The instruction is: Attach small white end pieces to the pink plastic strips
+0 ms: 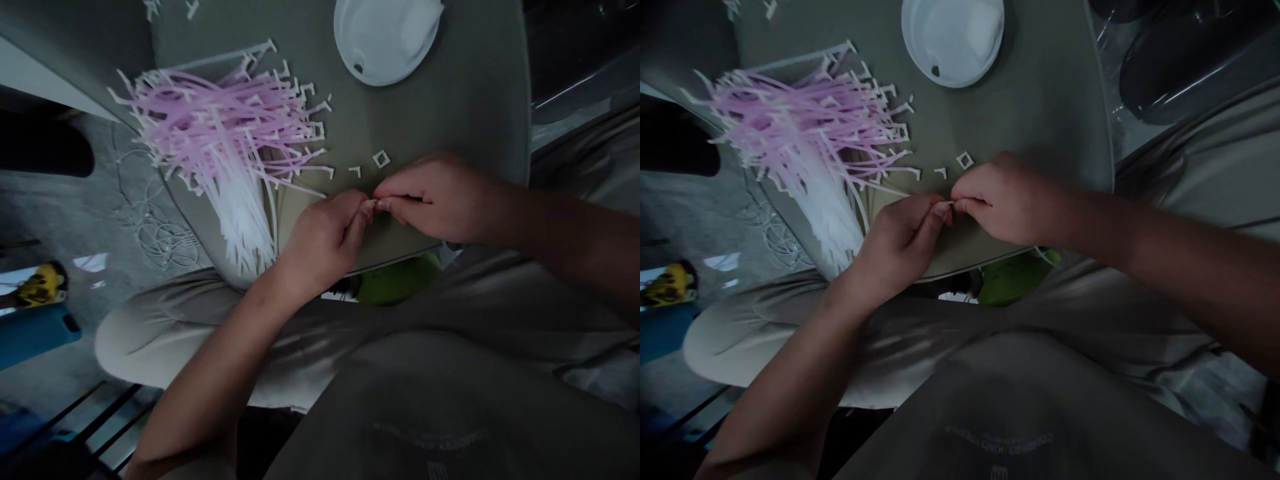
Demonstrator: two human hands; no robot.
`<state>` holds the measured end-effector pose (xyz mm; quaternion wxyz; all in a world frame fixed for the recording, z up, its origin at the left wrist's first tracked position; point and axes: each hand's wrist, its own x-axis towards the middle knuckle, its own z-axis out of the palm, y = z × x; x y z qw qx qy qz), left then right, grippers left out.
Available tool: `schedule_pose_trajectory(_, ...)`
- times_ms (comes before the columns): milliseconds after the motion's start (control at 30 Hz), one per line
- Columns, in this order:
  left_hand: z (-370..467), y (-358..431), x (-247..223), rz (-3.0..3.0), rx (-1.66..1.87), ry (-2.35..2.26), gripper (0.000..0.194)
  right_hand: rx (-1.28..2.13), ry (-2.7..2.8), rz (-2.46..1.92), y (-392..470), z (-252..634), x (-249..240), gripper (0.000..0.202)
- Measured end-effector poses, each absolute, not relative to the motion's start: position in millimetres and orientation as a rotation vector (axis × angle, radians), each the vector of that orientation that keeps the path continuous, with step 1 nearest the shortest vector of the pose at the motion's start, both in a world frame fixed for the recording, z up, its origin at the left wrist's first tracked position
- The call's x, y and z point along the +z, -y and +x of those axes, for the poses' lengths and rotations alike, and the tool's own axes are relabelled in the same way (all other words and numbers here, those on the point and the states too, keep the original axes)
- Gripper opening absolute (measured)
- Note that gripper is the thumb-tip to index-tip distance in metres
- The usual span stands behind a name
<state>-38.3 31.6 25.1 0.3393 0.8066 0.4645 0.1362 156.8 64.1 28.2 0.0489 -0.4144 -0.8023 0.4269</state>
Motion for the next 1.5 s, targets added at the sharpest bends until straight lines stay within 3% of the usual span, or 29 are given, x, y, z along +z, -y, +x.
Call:
schedule_pose_trajectory(300, -35.4, -32.7, 36.1, 2.05, 0.255, -1.222, 0.035, 0.822, 2.783, -1.221, -45.9, 159.4, 30.1, 0.017)
schedule_pose_trajectory(533, -38.2, -38.6, 27.5, 2.599, 0.206, -0.94, 0.027, 1.343, 2.522, -1.217, -68.4, 165.5, 42.5, 0.032)
schedule_pose_trajectory(733, -32.8, -31.6, 31.9, 2.571, 0.192, -0.803, 0.023, 1.857, 2.522, -1.133, -80.7, 175.8, 46.6, 0.036)
schedule_pose_trajectory(1000, -37.9, -29.8, 27.8, 2.463, 0.341, -1.059, 0.026, 1.527, 2.436, -1.31, -80.8, 174.5, 57.8, 0.028)
schedule_pose_trajectory(1133, -37.8, -24.3, 18.8, 2.327, 0.459, -1.139, 0.03, 1.567, 2.294, -1.339, -80.0, 173.2, 52.4, 0.014)
schedule_pose_trajectory(1500, -31.7, -22.6, 8.3, 2.118, 0.645, -1.222, 0.03, 1.742, 1.696, -1.346, -71.9, 159.1, 27.0, 0.006)
